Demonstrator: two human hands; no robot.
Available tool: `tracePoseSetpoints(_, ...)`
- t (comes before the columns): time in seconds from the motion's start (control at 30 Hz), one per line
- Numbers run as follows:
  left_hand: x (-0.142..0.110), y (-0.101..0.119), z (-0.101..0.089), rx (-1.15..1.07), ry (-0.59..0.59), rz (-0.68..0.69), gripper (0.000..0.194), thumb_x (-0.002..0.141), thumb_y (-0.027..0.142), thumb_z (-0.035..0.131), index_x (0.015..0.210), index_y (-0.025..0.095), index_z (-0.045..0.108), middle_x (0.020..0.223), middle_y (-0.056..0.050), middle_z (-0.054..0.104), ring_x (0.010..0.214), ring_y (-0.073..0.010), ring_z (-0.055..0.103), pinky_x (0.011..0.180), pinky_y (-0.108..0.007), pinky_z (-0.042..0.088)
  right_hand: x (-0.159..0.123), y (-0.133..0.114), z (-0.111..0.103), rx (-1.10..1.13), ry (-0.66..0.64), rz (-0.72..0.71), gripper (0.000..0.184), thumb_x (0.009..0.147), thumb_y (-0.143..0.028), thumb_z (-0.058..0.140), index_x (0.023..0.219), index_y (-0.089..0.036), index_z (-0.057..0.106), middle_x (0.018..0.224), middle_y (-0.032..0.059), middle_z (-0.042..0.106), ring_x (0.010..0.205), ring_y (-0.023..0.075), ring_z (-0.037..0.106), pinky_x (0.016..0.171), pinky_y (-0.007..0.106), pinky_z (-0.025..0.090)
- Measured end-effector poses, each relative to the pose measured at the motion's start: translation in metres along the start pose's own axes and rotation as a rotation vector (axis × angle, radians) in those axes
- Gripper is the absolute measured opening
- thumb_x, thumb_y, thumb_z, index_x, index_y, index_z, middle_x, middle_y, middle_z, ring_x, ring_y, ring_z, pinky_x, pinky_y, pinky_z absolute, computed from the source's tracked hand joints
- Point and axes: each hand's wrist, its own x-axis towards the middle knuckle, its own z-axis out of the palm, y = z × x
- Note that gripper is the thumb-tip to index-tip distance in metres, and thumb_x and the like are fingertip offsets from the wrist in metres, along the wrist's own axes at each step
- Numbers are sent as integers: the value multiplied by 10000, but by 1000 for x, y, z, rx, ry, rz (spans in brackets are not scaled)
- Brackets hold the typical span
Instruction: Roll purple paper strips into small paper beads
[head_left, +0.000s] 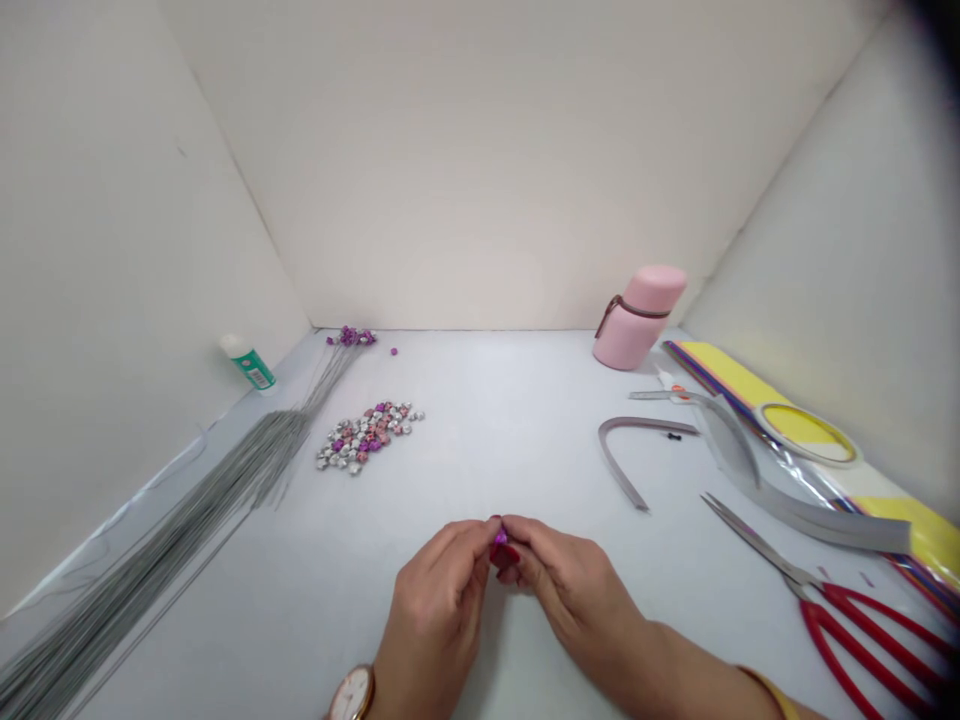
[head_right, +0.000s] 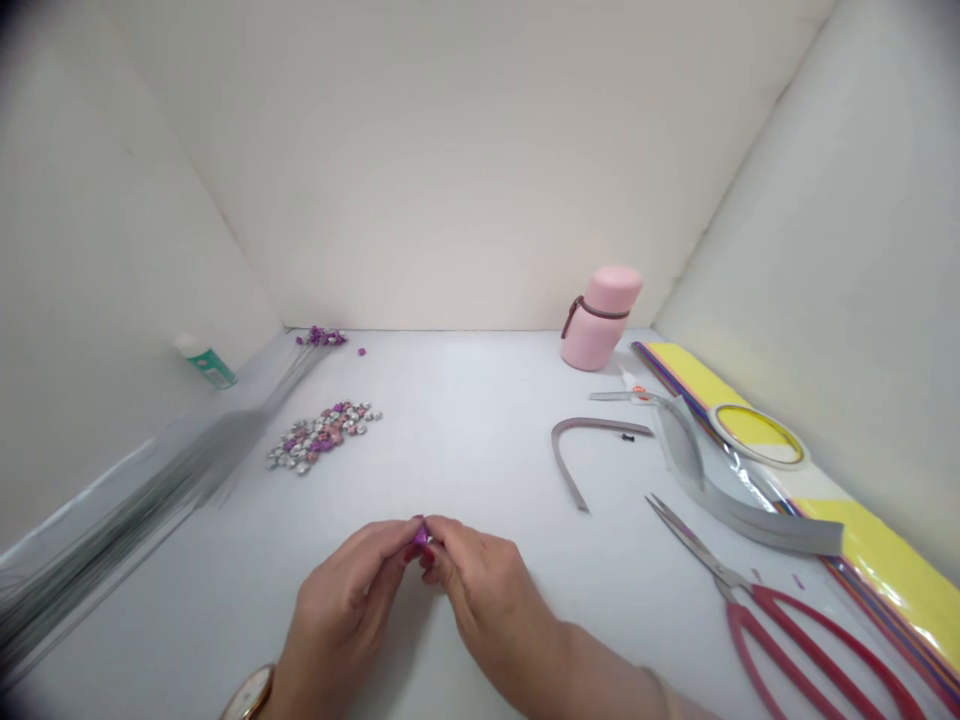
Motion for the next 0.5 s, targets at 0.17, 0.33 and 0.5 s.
tracePoseSetpoints(0.17, 2, 1, 4, 56, 9, -20, 272, 820, 31, 388, 1004, 162, 540, 846, -55, 633, 764, -134, 595, 679, -230, 491, 2, 3, 3, -87, 29, -20, 189, 888, -145, 297, 910, -181, 481, 706, 20, 587, 618, 131, 558, 596, 244, 464)
tracePoseSetpoints(0.33, 5, 3, 7, 147, 2, -44, 236, 821, 57, 402, 978, 148, 554, 870, -69, 631, 788, -148, 593, 711, -256, 494, 3, 7, 8, -202, 84, -36, 185, 876, -123, 304, 906, -174, 479, 714, 32, 584, 617, 147, 553, 590, 261, 448)
tracePoseSetpoints(0.5, 6, 3, 10, 209, 40, 7, 195, 816, 82, 441, 959, 127, 566, 877, -90, 635, 806, -163, 594, 741, -286, 499, 4, 5, 10, -256, 120, -68, 192, 874, -125, 305, 882, -161, 493, 700, 39, 578, 602, 153, 552, 576, 263, 439)
